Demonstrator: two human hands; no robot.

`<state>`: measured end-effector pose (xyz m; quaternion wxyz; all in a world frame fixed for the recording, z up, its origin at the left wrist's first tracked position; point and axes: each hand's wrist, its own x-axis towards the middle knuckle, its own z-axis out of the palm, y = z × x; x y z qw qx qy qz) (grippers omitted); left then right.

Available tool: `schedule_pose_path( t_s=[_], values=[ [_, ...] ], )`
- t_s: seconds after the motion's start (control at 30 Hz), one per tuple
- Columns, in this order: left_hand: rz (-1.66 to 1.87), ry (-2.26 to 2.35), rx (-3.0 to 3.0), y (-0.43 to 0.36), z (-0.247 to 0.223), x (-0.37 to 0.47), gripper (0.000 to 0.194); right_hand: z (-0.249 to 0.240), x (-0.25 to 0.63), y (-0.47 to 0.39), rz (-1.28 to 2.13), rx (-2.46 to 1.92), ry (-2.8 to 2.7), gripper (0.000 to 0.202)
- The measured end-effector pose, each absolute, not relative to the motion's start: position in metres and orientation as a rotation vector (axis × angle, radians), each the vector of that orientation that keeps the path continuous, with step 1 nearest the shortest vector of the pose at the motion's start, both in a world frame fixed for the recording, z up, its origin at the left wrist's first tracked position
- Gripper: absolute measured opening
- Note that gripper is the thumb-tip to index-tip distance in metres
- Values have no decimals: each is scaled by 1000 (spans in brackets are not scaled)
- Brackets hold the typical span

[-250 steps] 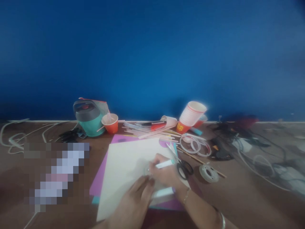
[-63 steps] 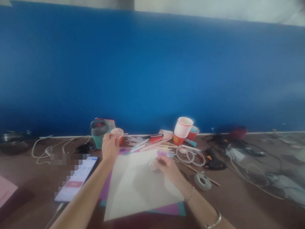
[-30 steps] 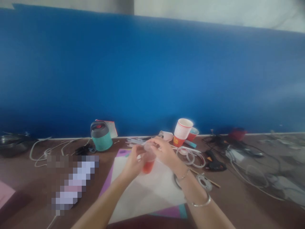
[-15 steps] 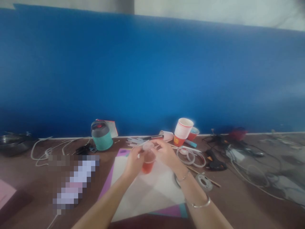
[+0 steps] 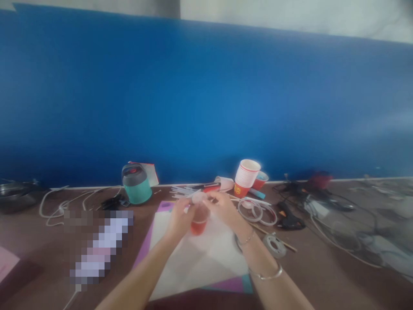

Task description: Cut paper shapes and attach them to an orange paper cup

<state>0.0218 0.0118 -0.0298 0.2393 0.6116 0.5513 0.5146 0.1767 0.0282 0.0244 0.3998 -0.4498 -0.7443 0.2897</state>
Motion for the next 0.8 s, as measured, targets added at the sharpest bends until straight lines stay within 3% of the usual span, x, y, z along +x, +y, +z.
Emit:
schedule_pose_path(
  t_s=[0.8],
  values=[
    [1422, 1533, 1663, 12, -33, 22, 13, 24, 177, 30, 761, -1124, -1921, 14]
  ],
)
